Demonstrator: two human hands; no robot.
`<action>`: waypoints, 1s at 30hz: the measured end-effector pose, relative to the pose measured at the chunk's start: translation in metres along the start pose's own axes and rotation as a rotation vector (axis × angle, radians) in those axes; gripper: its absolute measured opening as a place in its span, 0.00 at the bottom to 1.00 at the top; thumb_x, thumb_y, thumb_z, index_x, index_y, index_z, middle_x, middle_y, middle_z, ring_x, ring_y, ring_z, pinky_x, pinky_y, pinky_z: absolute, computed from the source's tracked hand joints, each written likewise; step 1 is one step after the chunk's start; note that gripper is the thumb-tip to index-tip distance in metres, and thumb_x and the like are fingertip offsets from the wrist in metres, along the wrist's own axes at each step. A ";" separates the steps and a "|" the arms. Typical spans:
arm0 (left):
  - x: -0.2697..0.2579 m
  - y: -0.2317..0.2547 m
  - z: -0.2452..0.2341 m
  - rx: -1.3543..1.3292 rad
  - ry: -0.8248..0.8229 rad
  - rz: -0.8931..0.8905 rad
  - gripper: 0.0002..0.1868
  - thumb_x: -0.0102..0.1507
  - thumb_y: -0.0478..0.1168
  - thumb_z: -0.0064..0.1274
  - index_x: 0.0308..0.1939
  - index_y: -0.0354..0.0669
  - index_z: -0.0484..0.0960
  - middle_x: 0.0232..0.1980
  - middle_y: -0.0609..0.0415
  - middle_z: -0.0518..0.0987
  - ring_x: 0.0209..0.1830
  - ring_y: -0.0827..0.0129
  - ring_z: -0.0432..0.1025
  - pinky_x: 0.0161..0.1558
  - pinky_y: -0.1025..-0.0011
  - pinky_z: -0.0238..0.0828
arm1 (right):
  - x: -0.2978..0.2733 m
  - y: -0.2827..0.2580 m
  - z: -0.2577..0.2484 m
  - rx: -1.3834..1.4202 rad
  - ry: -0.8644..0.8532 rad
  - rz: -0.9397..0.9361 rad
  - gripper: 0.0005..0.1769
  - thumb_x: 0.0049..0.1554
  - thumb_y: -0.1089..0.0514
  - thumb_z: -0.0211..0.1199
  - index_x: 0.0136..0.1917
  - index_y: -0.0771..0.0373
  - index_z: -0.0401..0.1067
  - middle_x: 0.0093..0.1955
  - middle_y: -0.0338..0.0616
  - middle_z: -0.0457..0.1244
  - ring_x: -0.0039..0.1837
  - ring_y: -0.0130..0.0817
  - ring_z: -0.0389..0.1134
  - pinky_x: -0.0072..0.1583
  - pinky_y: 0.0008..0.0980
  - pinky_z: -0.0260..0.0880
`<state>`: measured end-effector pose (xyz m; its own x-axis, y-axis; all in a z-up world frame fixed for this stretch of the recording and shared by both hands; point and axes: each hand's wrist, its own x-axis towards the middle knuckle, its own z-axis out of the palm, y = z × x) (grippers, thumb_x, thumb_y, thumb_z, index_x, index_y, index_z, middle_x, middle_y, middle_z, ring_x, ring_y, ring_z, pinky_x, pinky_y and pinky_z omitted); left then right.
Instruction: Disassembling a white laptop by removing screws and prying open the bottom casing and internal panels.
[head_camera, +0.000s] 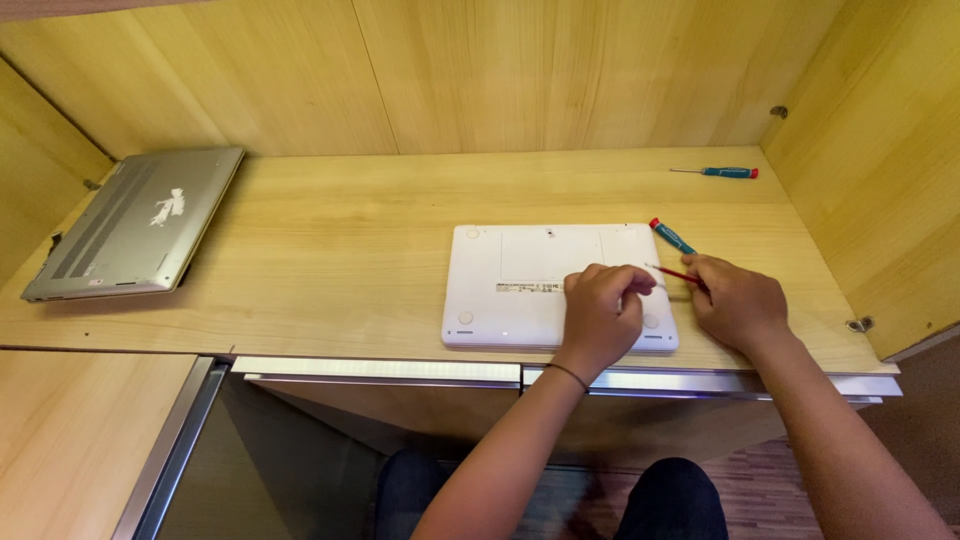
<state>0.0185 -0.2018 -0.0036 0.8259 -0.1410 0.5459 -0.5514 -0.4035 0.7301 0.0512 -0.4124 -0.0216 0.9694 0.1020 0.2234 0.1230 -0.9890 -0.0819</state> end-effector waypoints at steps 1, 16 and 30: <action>-0.002 -0.006 -0.008 0.002 0.000 0.001 0.15 0.54 0.31 0.40 0.35 0.54 0.79 0.34 0.70 0.81 0.41 0.68 0.70 0.48 0.63 0.54 | 0.011 -0.008 -0.010 0.002 0.001 0.000 0.13 0.51 0.52 0.51 0.50 0.50 0.69 0.65 0.21 0.62 0.58 0.32 0.68 0.48 0.47 0.69; -0.019 0.018 -0.050 -0.198 -0.234 0.051 0.12 0.61 0.29 0.50 0.48 0.38 0.79 0.38 0.43 0.79 0.33 0.58 0.74 0.37 0.66 0.72 | -0.027 -0.055 0.000 0.934 0.527 0.076 0.11 0.65 0.63 0.55 0.40 0.62 0.71 0.29 0.40 0.59 0.30 0.23 0.54 0.34 0.19 0.53; -0.076 0.018 -0.046 -0.418 0.115 0.108 0.06 0.57 0.33 0.60 0.36 0.48 0.83 0.32 0.56 0.76 0.26 0.69 0.69 0.29 0.74 0.64 | -0.119 -0.147 -0.019 1.871 0.178 0.404 0.07 0.59 0.63 0.57 0.37 0.63 0.65 0.23 0.40 0.54 0.19 0.21 0.48 0.23 0.18 0.49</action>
<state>-0.0592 -0.1571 -0.0133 0.7559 -0.0516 0.6526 -0.6530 0.0118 0.7573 -0.0864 -0.2814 -0.0183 0.9798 -0.2002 -0.0015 0.0848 0.4216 -0.9028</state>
